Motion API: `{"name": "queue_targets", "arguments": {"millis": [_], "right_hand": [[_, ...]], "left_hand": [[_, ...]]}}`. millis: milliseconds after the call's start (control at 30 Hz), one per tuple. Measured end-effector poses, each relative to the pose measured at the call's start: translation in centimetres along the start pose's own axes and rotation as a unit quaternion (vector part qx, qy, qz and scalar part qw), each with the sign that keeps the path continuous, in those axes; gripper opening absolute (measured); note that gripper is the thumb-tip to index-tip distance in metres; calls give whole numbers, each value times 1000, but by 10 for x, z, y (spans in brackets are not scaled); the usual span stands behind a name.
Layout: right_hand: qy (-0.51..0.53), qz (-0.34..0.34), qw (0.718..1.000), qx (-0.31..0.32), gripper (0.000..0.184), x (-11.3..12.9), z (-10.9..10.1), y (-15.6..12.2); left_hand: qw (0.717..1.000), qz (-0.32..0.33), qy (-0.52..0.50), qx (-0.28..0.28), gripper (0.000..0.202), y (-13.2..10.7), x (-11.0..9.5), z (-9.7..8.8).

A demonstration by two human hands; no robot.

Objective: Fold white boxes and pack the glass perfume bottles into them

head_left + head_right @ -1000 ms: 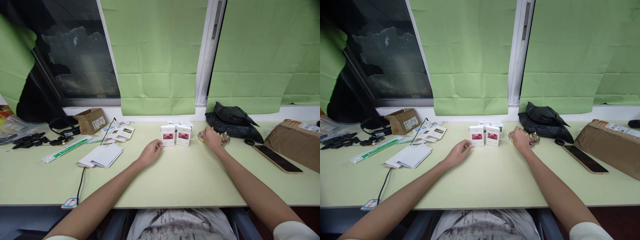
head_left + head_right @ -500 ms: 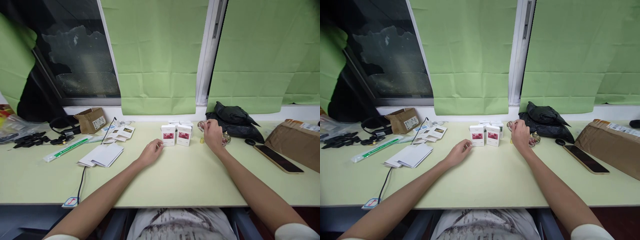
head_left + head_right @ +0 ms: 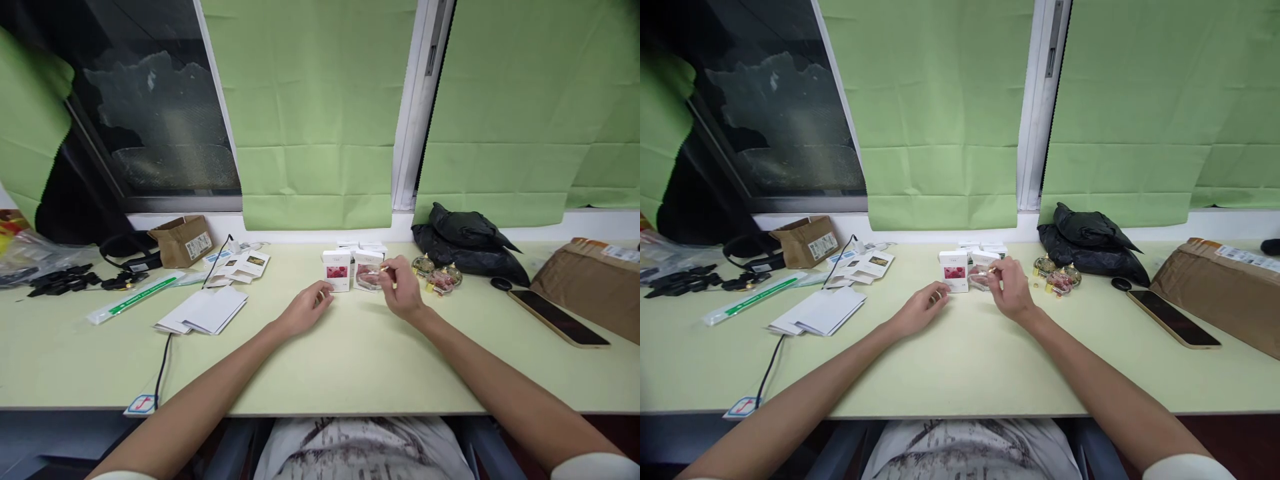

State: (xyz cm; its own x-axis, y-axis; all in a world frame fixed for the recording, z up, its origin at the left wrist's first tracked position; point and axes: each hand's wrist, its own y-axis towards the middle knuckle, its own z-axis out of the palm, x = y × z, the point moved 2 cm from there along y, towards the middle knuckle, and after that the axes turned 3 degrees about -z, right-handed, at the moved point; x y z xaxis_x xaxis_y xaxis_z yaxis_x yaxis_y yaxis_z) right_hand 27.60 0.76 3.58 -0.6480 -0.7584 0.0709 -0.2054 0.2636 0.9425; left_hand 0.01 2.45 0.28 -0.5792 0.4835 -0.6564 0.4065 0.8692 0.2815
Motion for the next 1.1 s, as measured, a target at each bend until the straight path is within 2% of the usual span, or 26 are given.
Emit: {"name": "queue_targets", "arguments": {"millis": [100, 233, 300, 367, 633, 800, 1100], "right_hand": [[55, 5, 993, 104, 15, 13, 15, -5], [91, 36, 972, 214, 19, 24, 28, -9], [111, 59, 959, 254, 21, 27, 32, -11], [128, 77, 949, 277, 22, 30, 34, -12], [145, 88, 936, 309, 23, 38, 36, -15], [146, 93, 931, 323, 25, 41, 35, -15], [150, 82, 931, 321, 22, 39, 36, -18]], "left_hand": [[999, 29, -28, 22, 37, -3, -6, 1], [997, 45, -35, 44, 61, -7, -13, 3], [997, 52, -32, 44, 61, -8, -16, 4], [997, 58, -27, 42, 53, -8, -17, 5], [996, 63, -41, 42, 46, -6, -21, 8], [996, 58, -27, 67, 35, -8, -26, 8], [995, 67, -16, 69, 31, -9, -27, 8]]}}
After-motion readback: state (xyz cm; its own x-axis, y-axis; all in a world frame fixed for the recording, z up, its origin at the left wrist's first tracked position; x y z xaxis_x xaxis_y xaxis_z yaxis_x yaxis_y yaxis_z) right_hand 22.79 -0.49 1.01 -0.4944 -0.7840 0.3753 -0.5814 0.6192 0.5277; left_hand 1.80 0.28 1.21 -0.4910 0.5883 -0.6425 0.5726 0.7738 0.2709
